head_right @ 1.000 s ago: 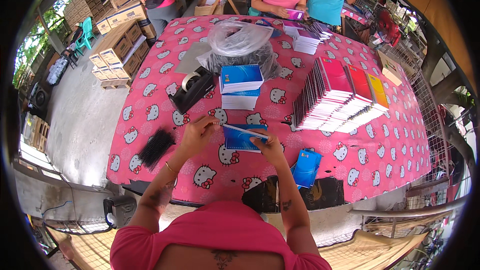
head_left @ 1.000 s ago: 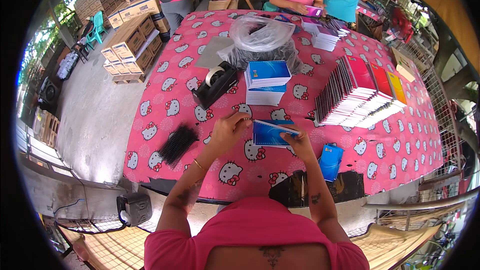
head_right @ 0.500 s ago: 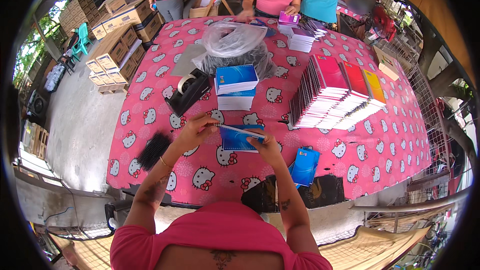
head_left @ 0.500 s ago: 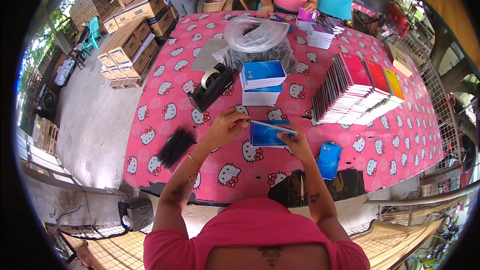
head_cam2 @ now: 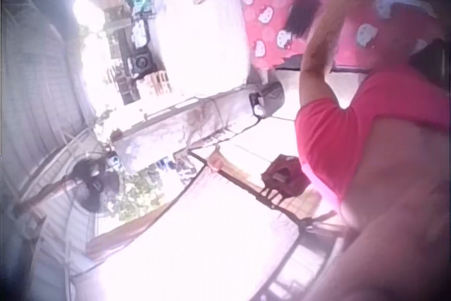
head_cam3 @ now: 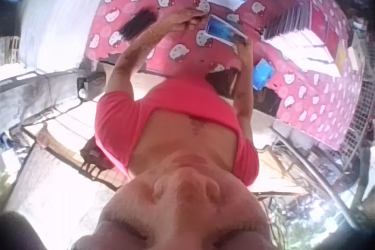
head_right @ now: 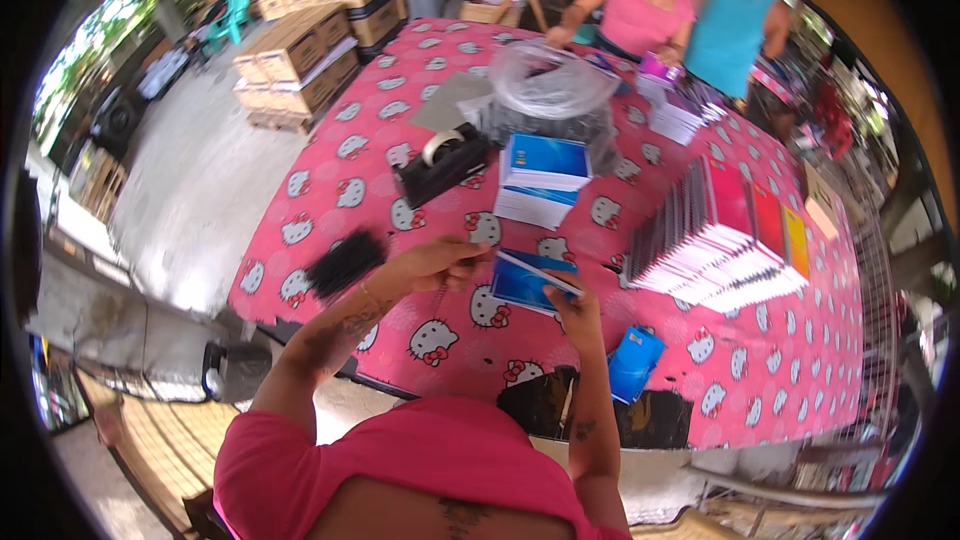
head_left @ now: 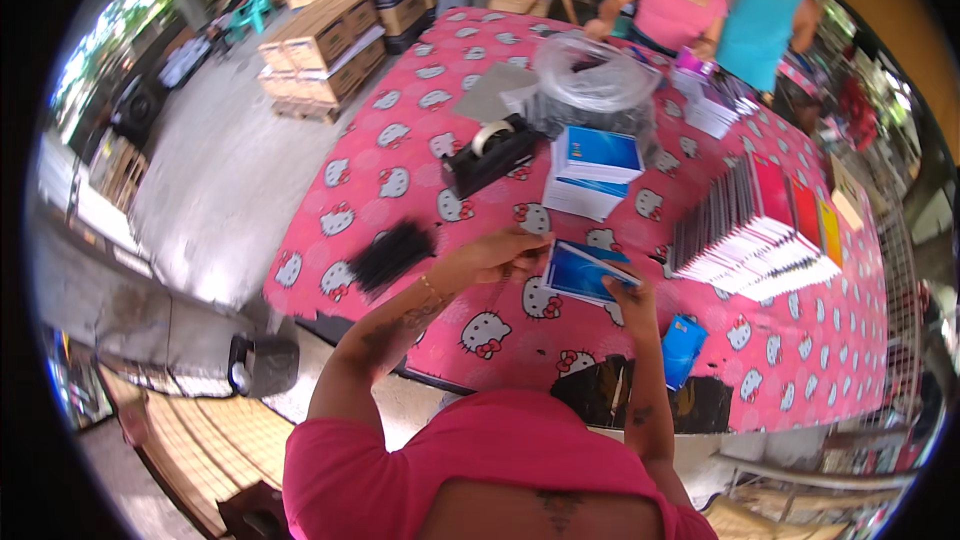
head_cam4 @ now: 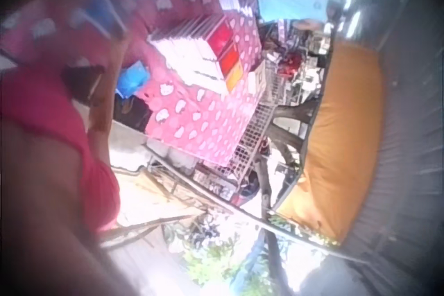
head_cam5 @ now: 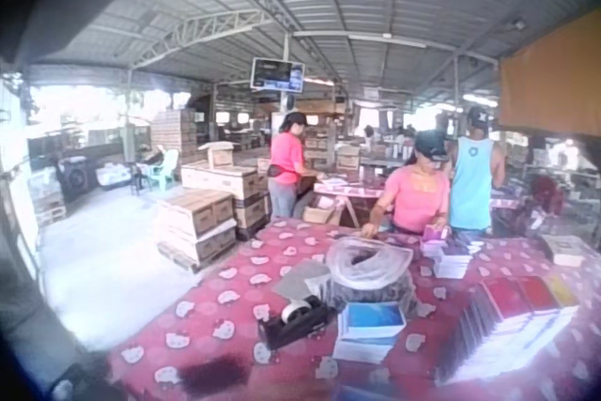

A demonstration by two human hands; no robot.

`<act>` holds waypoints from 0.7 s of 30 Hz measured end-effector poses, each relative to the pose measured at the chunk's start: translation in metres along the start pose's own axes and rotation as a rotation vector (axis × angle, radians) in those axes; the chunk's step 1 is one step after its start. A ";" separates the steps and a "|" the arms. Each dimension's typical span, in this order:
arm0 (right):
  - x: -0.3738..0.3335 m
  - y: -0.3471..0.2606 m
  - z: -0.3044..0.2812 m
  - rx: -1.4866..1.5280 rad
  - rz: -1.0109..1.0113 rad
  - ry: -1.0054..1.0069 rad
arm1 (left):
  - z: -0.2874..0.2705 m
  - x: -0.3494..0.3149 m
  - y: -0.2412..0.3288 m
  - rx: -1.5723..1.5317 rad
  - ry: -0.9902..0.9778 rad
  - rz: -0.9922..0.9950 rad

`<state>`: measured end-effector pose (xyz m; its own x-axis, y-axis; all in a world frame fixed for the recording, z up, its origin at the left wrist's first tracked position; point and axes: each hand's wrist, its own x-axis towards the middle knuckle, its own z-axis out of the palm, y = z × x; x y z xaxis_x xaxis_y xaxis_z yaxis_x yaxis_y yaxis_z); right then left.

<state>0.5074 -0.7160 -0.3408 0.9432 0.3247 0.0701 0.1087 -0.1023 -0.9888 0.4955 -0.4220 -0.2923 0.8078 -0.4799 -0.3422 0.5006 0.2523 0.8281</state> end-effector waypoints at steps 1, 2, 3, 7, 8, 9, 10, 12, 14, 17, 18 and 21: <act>0.001 0.002 0.000 0.006 -0.056 0.009 | 0.007 -0.001 0.000 0.084 0.034 0.082; 0.002 0.004 0.000 0.015 -0.111 0.020 | 0.012 -0.003 0.001 0.170 0.069 0.160; 0.002 0.004 0.002 0.035 -0.095 0.015 | 0.014 -0.007 0.000 0.186 0.081 0.173; 0.001 -0.001 0.002 0.031 -0.045 0.004 | 0.010 -0.025 -0.008 0.120 0.010 -0.023; 0.001 -0.002 0.002 0.009 -0.036 0.002 | 0.010 -0.026 -0.016 0.052 -0.048 -0.072; 0.001 -0.001 0.001 0.019 -0.047 0.006 | 0.013 -0.027 -0.023 -0.014 -0.111 -0.120; 0.002 0.000 0.001 0.030 -0.059 0.007 | 0.019 -0.029 -0.027 0.085 -0.065 -0.067; 0.005 0.001 0.003 0.038 -0.069 0.001 | 0.012 -0.017 -0.065 0.536 0.057 0.368; 0.004 -0.001 0.002 0.029 -0.057 -0.002 | 0.008 -0.019 -0.080 0.904 0.144 0.462; 0.004 0.001 0.000 0.022 -0.038 0.021 | 0.013 -0.029 -0.104 1.574 0.323 0.423; 0.003 0.000 -0.001 0.026 -0.040 0.017 | 0.010 -0.030 -0.118 1.583 0.322 0.487; 0.004 -0.003 0.001 0.044 -0.042 -0.002 | -0.005 -0.038 -0.151 1.530 0.387 0.680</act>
<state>0.5102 -0.7138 -0.3376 0.9375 0.3298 0.1109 0.1336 -0.0469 -0.9899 0.3911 -0.4377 -0.4068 0.8704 -0.3613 0.3345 -0.4807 -0.7707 0.4183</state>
